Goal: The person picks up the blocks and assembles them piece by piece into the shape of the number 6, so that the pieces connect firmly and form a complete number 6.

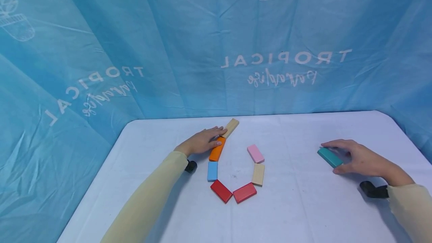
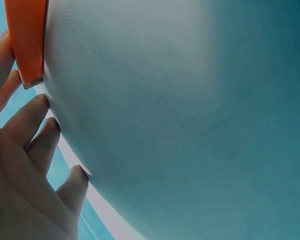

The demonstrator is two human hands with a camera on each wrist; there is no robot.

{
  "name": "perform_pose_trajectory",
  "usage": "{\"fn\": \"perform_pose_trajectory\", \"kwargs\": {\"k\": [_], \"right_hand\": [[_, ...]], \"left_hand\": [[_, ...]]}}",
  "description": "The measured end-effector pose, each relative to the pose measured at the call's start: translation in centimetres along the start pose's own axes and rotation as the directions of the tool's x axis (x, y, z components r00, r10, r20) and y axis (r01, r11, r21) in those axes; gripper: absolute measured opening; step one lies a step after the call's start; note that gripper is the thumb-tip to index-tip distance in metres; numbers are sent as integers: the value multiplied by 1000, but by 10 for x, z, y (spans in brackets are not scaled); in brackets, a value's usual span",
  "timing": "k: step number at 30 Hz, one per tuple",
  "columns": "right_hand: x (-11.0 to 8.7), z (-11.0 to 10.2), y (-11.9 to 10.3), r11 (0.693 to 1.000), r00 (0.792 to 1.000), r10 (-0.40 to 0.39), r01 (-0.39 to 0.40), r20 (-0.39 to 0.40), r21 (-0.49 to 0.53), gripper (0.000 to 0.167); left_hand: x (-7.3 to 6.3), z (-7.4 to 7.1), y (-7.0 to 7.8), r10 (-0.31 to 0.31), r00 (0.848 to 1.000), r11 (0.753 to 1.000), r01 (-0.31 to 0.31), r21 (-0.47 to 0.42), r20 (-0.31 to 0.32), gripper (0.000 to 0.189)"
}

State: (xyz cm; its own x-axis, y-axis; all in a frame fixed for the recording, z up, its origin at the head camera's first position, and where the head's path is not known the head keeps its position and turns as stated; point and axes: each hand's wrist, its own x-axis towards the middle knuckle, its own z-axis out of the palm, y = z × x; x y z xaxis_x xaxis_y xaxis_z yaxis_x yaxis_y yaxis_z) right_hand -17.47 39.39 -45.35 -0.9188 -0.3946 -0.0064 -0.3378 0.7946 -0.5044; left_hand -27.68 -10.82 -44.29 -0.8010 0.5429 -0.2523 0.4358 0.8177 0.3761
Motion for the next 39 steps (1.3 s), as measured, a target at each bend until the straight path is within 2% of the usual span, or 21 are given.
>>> {"fn": "perform_pose_trajectory", "kwargs": {"k": [10, 18, 28, 39], "right_hand": [[2, -3, -1, 1000, 1000, 14, -14, 13, -16, 78], [4, -1, -4, 997, 997, 73, -72, 28, -18, 82], [7, 1, -12, 996, 996, 88, -88, 8, -20, 85], [11, 3, -34, 998, 998, -11, 6, -69, -66, 82]], "left_hand": [[-1, -2, 2, -2, 1000, 1000, 2, 2, 2, 56], [0, 0, 1, -10, 1000, 1000, 10, 9, 2, 57], [-2, -1, 2, -1, 1000, 1000, 2, 8, -2, 57], [-2, -2, 3, -9, 1000, 1000, 9, 5, 2, 57]]}}
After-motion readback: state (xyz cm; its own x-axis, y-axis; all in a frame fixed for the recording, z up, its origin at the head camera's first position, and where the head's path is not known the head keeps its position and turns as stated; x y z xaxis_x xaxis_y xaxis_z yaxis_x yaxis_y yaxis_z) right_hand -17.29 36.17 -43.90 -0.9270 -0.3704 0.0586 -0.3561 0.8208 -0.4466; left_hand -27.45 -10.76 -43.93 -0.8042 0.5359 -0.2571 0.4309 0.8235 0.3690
